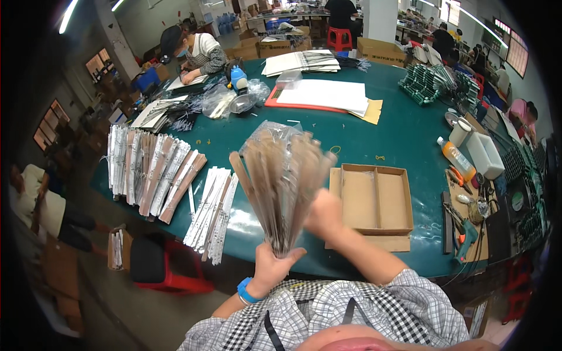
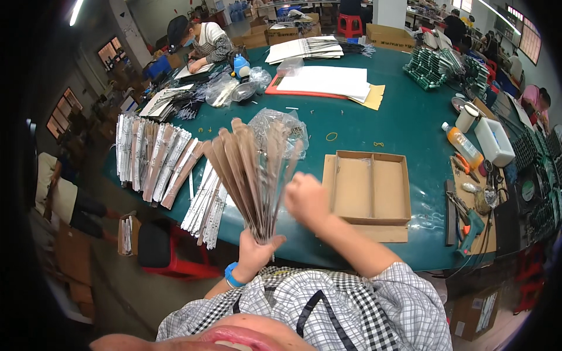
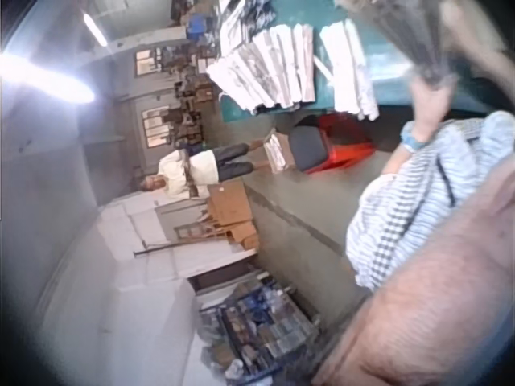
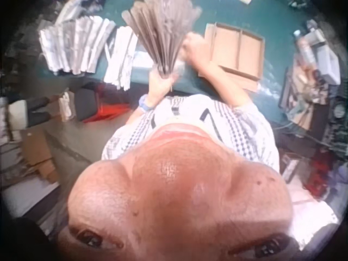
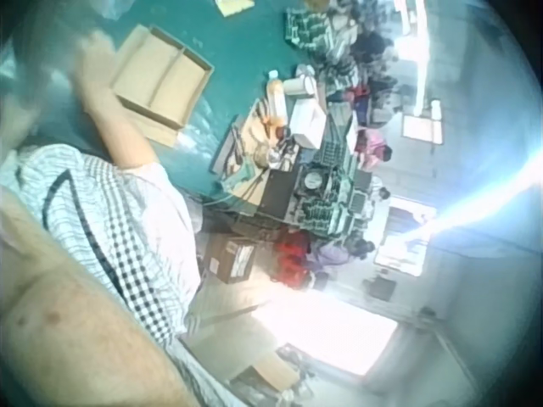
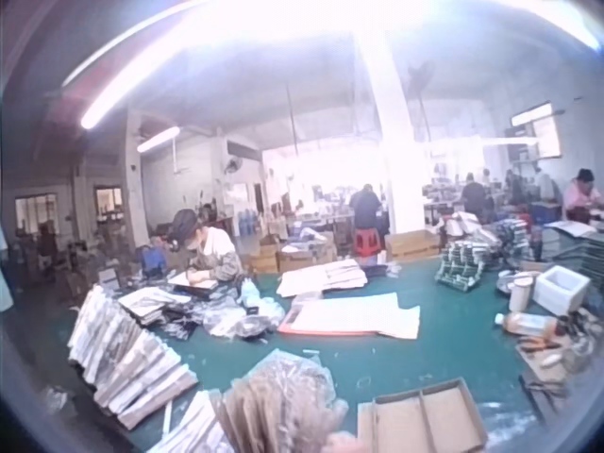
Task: Apply solder to connect LED strips and group them into bundles with rubber bands.
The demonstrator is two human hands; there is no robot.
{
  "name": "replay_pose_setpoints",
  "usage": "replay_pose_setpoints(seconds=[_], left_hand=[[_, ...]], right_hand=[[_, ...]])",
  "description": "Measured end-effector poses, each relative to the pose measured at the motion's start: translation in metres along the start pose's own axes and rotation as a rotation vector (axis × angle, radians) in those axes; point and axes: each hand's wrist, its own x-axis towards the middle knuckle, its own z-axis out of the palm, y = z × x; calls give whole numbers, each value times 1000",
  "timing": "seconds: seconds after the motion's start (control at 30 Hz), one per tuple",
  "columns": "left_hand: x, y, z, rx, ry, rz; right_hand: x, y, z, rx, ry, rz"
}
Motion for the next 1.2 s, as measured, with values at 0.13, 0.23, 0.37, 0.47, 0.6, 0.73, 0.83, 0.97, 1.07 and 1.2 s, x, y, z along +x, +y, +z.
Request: replay_pose_setpoints(seconds=[0.13,0.23,0.37,0.47,0.6,0.73,0.83,0.97,1.07,1.2], left_hand=[[-8,1,-28,-265,-7,-148],[2,11,-61,-560,132,-176],[-2,13,-113,-436,206,-144],[7,-5,-115,-48,106,-193],[16,-45,-92,374,-78,-87],[25,-44,-80,846,-265,-123],[27,-54,-80,1042,-200,15],[26,-57,-75,1164,7,186],[30,-33,-65,765,86,410],[31,13,-20,210,-73,264]], right_hand=[[37,-17,-31,83,114,-134],[49,23,-37,-167,86,-151],[33,61,-72,-4,50,-96],[31,40,-93,412,-86,106],[18,24,-104,570,-161,-117],[2,8,-96,621,-181,-251],[-5,-2,-83,707,-186,-207],[-11,-8,-56,778,-189,-107],[-2,-19,-46,609,60,-296],[11,-34,-37,524,195,-364]])
